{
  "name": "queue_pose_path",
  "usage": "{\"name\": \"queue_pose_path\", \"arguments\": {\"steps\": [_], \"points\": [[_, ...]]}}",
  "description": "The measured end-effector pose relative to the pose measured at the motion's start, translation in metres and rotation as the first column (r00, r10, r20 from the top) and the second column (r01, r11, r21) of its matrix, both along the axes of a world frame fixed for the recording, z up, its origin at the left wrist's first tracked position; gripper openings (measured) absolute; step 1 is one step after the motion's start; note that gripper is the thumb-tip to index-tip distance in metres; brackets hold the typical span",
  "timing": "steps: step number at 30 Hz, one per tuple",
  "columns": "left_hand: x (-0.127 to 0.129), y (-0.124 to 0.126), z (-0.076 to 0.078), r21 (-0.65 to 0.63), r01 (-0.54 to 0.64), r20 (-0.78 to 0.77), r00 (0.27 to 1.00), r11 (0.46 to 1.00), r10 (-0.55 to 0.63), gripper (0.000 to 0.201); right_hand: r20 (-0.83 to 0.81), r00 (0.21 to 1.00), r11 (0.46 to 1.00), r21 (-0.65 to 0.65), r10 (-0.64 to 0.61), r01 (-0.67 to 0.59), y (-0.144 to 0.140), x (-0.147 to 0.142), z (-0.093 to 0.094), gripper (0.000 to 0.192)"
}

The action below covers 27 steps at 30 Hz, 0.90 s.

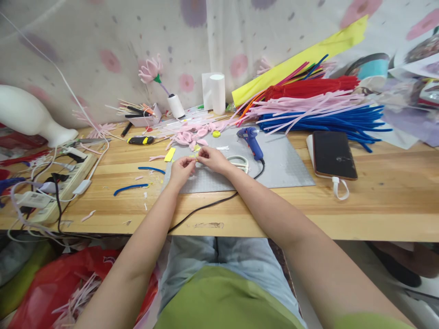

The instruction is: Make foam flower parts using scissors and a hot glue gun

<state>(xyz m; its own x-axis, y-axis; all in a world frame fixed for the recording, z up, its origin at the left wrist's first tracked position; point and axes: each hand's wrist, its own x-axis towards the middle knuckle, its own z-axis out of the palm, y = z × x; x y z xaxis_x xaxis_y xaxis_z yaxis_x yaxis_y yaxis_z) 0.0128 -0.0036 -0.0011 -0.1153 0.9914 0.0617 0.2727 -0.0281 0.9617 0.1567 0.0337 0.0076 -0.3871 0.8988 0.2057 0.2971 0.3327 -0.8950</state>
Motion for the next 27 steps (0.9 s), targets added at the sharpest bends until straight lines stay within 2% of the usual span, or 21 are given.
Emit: {"name": "queue_pose_path", "arguments": {"steps": [5,12,15,18,21,24,27], "points": [[0.001,0.000,0.001,0.018,0.002,0.029,1.000,1.000,-0.002,0.021,-0.054,0.999,1.000,-0.018,-0.001,0.000,0.000,0.000,0.000,0.015],[0.000,0.002,-0.003,0.052,-0.013,0.055,0.998,0.999,0.010,0.019,-0.230,0.973,0.993,-0.114,0.009,-0.036,0.002,0.001,-0.002,0.024],[-0.001,0.003,-0.002,0.096,-0.037,0.088,0.996,0.995,0.029,0.025,-0.278,0.961,0.990,-0.137,-0.014,-0.025,0.004,0.000,-0.003,0.025],[-0.004,0.004,0.001,0.199,-0.121,0.209,0.975,0.973,0.078,0.033,-0.323,0.943,0.984,-0.175,-0.081,0.025,0.006,-0.001,-0.003,0.025],[-0.007,0.006,0.007,0.281,-0.319,0.337,0.916,0.905,0.218,0.022,-0.335,0.925,0.969,-0.220,-0.181,0.110,0.005,-0.002,-0.001,0.026],[-0.011,0.007,0.012,0.212,-0.509,0.440,0.812,0.835,0.383,0.014,-0.349,0.896,0.951,-0.239,-0.274,0.198,0.004,-0.004,-0.001,0.026],[-0.012,0.007,0.013,0.122,-0.531,0.502,0.762,0.839,0.409,0.025,-0.362,0.859,0.927,-0.242,-0.361,0.288,0.005,-0.005,-0.004,0.026]]}}
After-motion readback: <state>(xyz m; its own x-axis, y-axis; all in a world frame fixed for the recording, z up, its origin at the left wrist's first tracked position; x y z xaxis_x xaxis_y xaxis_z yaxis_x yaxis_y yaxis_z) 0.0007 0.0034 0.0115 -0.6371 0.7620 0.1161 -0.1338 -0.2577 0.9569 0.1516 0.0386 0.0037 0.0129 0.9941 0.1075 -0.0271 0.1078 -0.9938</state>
